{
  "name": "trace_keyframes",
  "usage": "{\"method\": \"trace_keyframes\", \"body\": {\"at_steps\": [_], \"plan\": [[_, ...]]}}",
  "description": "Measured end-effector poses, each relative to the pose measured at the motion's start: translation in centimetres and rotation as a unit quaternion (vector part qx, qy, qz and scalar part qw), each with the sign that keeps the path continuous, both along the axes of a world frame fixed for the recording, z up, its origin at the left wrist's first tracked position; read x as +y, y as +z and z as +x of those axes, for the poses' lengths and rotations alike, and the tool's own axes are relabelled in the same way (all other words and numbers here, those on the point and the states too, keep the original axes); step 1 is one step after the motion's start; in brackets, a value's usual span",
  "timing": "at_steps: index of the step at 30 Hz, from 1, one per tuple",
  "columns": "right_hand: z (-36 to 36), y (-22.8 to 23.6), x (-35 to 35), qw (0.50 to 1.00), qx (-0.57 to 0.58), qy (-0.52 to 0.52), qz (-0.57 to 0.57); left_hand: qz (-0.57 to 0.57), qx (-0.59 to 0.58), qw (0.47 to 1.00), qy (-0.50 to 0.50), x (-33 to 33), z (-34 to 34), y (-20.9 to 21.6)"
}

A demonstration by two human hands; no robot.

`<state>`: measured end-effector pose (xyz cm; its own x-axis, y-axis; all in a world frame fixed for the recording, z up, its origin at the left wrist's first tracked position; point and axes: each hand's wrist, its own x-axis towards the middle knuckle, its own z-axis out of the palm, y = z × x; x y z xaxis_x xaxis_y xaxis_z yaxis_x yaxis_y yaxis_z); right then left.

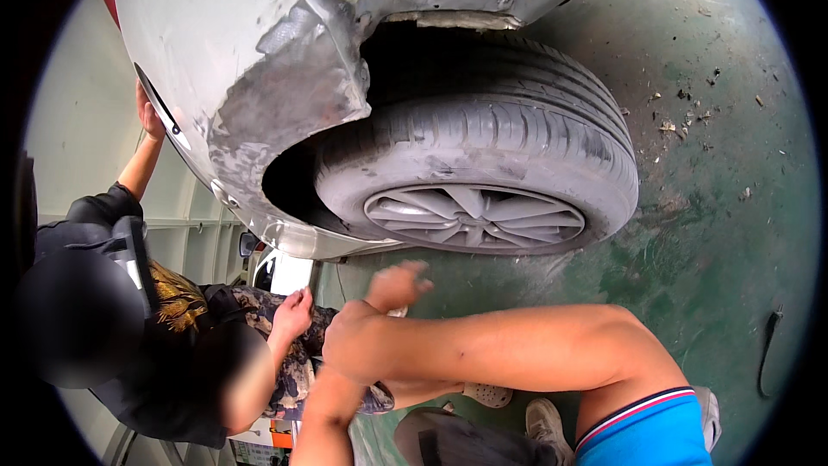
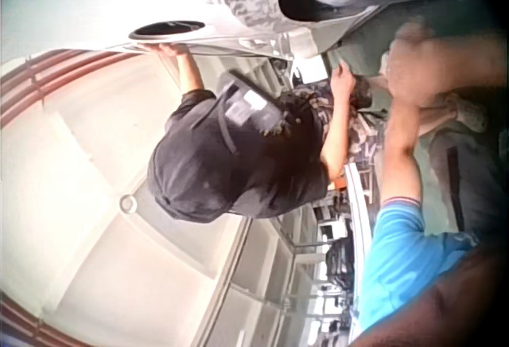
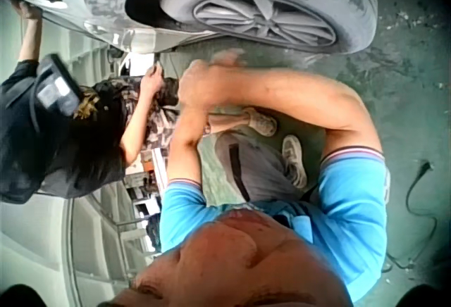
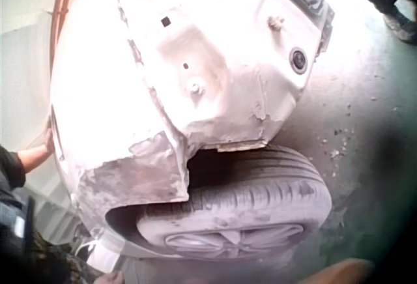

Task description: The person uses an angle grinder to remove paint and smooth the metal surface of a white car's trunk and rear bumper area. They then move to the rear wheel well to inspect the tire and wheel alignment by hand.

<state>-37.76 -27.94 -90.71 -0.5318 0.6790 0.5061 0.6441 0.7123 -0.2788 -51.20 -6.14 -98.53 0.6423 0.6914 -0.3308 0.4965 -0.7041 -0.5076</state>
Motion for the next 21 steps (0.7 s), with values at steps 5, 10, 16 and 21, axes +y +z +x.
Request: {"method": "trace_keyframes", "body": {"at_steps": [5, 10, 16, 21], "plan": [[3.3, -0.4, 0.8, 0.999, 0.022, -0.023, -0.014, -0.290, 0.009, 0.957, 0.028, -8.2, -2.1, -12.6], [8.2, 1.2, 0.4, 0.992, 0.044, -0.104, -0.052, -0.392, 0.000, 0.920, 0.030, -11.2, -3.0, -17.5], [11.9, 2.4, -0.8, 0.973, 0.028, -0.168, -0.158, -0.339, -0.079, 0.934, 0.081, -9.2, -0.7, -15.1], [13.0, 1.5, -0.4, 0.960, 0.030, -0.212, -0.178, -0.333, 0.001, 0.939, 0.084, -8.8, -1.6, -15.3]]}}
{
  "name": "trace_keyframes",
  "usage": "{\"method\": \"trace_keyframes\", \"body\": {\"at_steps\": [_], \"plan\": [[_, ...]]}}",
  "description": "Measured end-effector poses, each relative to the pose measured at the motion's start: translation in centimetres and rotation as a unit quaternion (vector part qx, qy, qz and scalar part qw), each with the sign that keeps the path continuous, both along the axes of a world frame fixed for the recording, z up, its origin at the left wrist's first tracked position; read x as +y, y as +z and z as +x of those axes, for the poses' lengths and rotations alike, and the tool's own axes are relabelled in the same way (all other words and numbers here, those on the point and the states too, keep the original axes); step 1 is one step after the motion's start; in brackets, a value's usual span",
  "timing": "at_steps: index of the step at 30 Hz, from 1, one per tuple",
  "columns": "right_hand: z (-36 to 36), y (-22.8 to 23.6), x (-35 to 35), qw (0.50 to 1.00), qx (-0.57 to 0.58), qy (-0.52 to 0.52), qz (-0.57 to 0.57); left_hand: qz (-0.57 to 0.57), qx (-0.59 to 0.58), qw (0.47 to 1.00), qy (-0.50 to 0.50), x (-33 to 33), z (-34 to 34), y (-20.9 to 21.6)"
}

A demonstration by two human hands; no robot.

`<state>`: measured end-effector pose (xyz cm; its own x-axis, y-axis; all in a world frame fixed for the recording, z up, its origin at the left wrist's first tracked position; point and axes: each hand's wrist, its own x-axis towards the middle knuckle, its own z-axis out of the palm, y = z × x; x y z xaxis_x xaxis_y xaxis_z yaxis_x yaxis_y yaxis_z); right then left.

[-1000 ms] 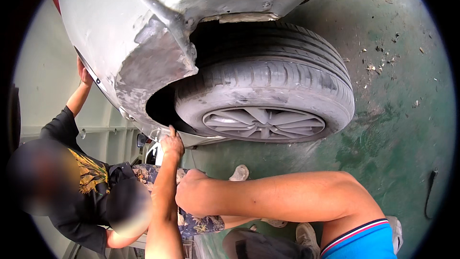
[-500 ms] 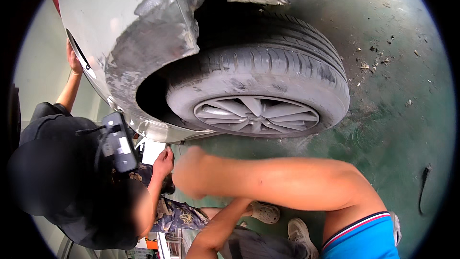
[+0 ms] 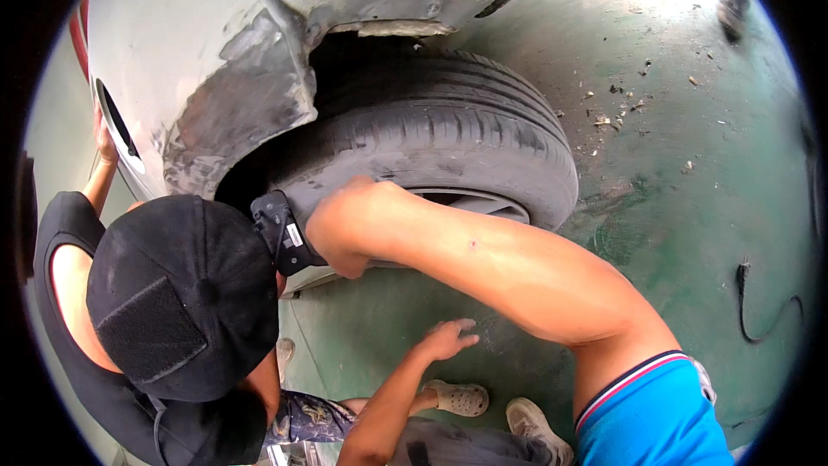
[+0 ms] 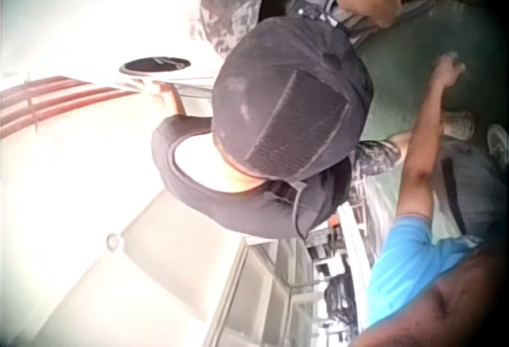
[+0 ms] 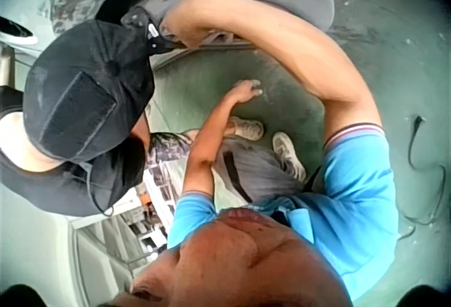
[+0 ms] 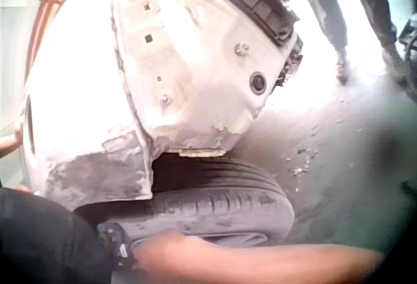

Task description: The person uses an angle grinder to remove paint and smooth the metal surface of a white car's trunk and rear bumper area. They then move to the rear wheel well to inspect the tire and wheel alignment by hand.

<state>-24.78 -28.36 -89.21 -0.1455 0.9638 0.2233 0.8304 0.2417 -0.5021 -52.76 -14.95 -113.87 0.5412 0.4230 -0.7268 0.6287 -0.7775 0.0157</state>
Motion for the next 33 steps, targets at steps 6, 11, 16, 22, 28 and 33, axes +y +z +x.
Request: {"method": "trace_keyframes", "body": {"at_steps": [6, 11, 16, 22, 28, 33], "plan": [[0.9, -0.5, 1.0, 0.999, 0.028, -0.028, -0.014, -0.054, -0.043, 0.996, 0.048, 0.8, -0.2, -0.2], [1.1, -0.6, 1.3, 0.999, 0.033, -0.018, 0.009, -0.060, -0.050, 0.995, 0.068, 1.0, -0.2, 0.4], [1.3, -0.5, 1.1, 0.999, 0.042, -0.018, 0.014, -0.065, -0.046, 0.995, 0.067, 0.2, 1.0, 1.3], [1.4, -1.4, 1.8, 0.998, 0.064, -0.013, 0.011, -0.077, -0.024, 0.994, 0.077, 0.7, 1.7, 0.5], [1.4, -1.3, 2.5, 0.998, 0.065, -0.004, 0.006, -0.072, -0.039, 0.990, 0.112, 1.6, 0.0, -0.7], [1.9, -1.6, 1.8, 0.998, 0.050, -0.003, 0.024, -0.065, -0.065, 0.992, 0.088, 4.8, -2.3, -2.0]]}}
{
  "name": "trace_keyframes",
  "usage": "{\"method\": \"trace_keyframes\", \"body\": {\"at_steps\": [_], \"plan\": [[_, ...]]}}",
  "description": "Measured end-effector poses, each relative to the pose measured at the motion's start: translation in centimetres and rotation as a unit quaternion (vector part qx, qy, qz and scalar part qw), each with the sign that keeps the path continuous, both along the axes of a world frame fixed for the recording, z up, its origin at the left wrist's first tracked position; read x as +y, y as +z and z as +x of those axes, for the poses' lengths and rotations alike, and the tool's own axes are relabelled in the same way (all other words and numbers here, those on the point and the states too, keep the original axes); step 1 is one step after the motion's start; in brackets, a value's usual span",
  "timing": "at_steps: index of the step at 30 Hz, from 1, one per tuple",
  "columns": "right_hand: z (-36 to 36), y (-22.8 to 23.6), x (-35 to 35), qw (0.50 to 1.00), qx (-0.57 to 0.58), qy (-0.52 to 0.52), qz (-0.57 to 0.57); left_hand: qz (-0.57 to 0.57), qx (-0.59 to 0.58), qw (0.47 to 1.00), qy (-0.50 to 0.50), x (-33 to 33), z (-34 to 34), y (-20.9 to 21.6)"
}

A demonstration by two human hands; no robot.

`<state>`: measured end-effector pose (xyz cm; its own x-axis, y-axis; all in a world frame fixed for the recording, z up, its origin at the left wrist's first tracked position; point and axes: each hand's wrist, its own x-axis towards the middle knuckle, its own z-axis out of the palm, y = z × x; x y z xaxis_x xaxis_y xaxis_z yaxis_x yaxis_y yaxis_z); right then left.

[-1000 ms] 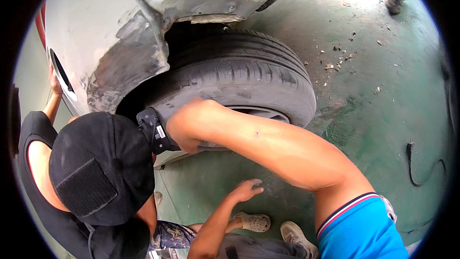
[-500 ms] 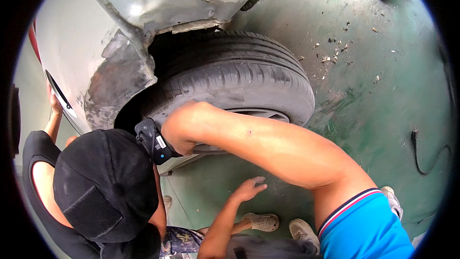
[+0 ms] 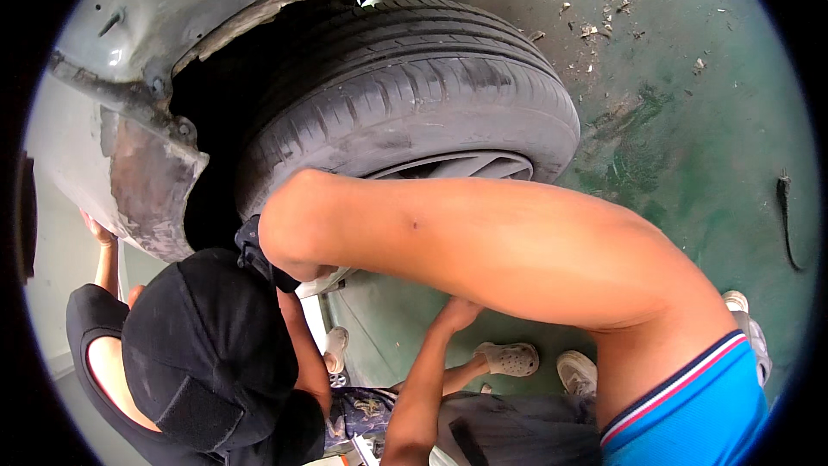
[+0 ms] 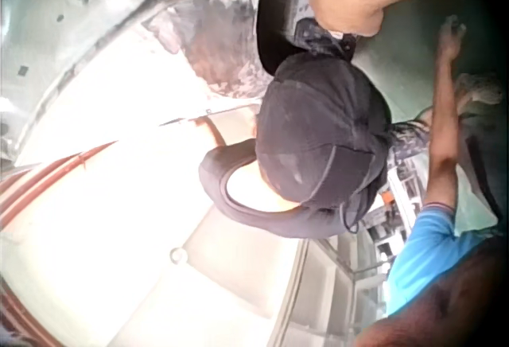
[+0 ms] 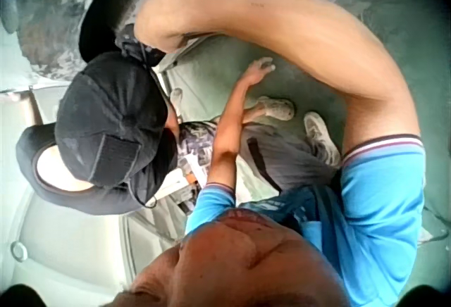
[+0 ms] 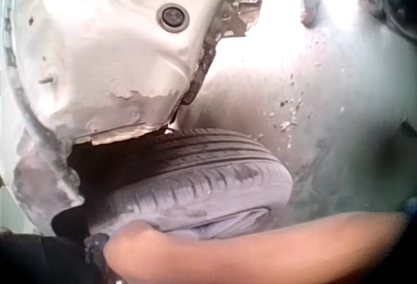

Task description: The person uses an angle grinder to remove paint and smooth the metal surface of a white car's trunk and rear bumper area. They then move to the rear wheel well to inspect the tire and wheel alignment by hand.

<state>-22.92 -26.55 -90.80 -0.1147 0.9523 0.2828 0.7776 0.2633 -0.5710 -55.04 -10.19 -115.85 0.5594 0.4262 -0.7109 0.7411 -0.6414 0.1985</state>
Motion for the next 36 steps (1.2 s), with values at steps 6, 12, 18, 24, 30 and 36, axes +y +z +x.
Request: {"method": "trace_keyframes", "body": {"at_steps": [6, 12, 18, 24, 30, 36], "plan": [[2.3, 0.1, -2.2, 0.998, 0.037, -0.016, 0.040, 0.057, 0.036, 0.996, 0.063, 0.4, -0.6, 1.6], [3.3, -0.8, -1.3, 0.993, 0.068, 0.001, 0.095, 0.050, 0.040, 0.997, 0.045, 1.0, -1.0, 0.7], [3.3, 0.1, 0.2, 0.994, 0.067, 0.044, 0.072, 0.040, 0.033, 0.999, 0.012, 1.4, -2.5, -0.7], [4.5, -0.6, -1.2, 0.990, 0.106, 0.035, 0.080, 0.030, 0.030, 0.999, 0.000, 1.8, 1.1, -2.1], [4.2, -0.4, -0.4, 0.987, 0.111, 0.067, 0.094, 0.041, 0.036, 0.998, 0.039, 2.1, 0.5, -0.7], [4.2, -0.6, -0.6, 0.985, 0.114, 0.077, 0.104, 0.047, 0.039, 0.996, 0.062, 2.3, 0.3, 0.3]]}}
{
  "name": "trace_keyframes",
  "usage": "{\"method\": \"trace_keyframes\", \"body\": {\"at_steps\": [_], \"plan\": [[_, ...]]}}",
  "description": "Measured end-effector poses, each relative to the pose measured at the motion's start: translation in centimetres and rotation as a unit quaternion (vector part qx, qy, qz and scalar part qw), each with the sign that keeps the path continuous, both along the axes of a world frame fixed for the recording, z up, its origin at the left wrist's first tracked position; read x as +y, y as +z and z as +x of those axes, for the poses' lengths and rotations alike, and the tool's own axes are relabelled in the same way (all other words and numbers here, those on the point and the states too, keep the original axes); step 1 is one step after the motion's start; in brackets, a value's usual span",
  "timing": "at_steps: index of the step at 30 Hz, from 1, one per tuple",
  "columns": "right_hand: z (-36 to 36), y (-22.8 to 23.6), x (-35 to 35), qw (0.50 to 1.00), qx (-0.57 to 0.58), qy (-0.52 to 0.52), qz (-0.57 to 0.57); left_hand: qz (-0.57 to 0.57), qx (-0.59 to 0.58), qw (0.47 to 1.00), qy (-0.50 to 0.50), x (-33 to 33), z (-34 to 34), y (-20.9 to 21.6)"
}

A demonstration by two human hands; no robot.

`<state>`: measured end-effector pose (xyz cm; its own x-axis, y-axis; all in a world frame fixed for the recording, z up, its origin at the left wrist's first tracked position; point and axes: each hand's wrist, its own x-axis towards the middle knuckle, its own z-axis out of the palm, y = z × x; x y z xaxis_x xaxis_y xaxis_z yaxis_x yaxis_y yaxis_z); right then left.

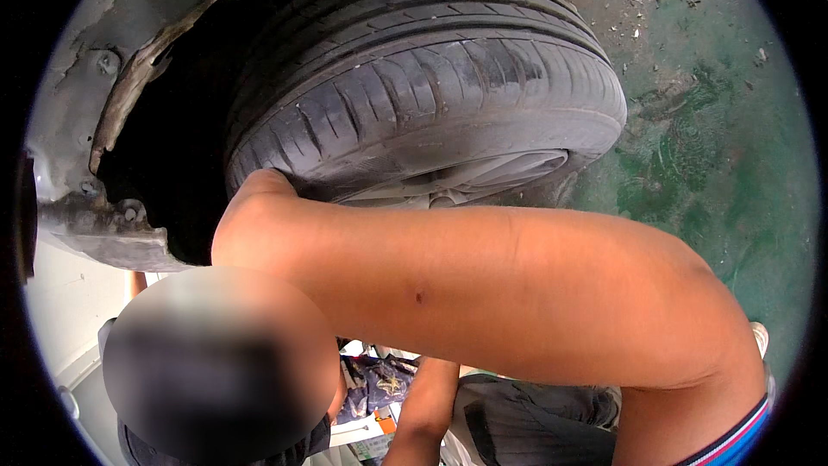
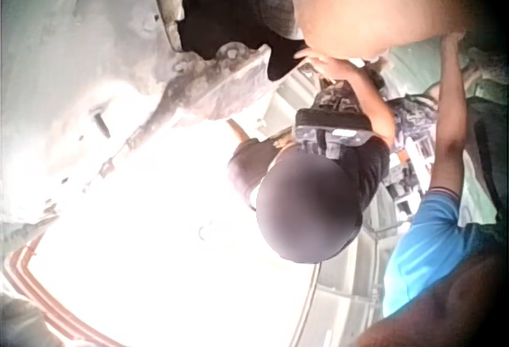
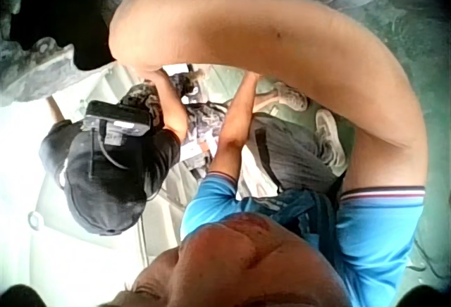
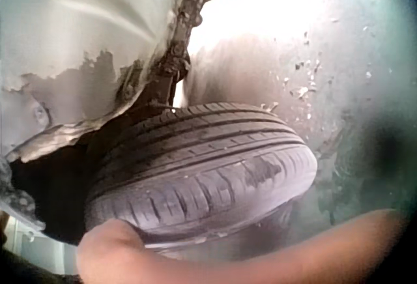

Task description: The person uses an angle grinder to remove paint and smooth the metal surface of a white car's trunk and rear bumper area. They then move to the rear wheel well to inspect the tire and wheel alignment by hand.

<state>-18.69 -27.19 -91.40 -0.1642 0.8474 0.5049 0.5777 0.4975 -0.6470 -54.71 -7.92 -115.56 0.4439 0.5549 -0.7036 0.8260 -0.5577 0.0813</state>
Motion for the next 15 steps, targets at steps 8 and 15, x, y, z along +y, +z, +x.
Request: {"method": "trace_keyframes", "body": {"at_steps": [8, 15], "plan": [[0.1, -0.3, 0.8, 0.999, -0.015, 0.040, -0.008, 0.011, 0.005, 1.000, 0.014, 0.0, 0.4, 0.8], [0.6, 0.3, -0.1, 0.999, -0.008, 0.032, 0.006, 0.021, 0.004, 0.999, 0.026, -0.1, 0.3, 2.1]]}}
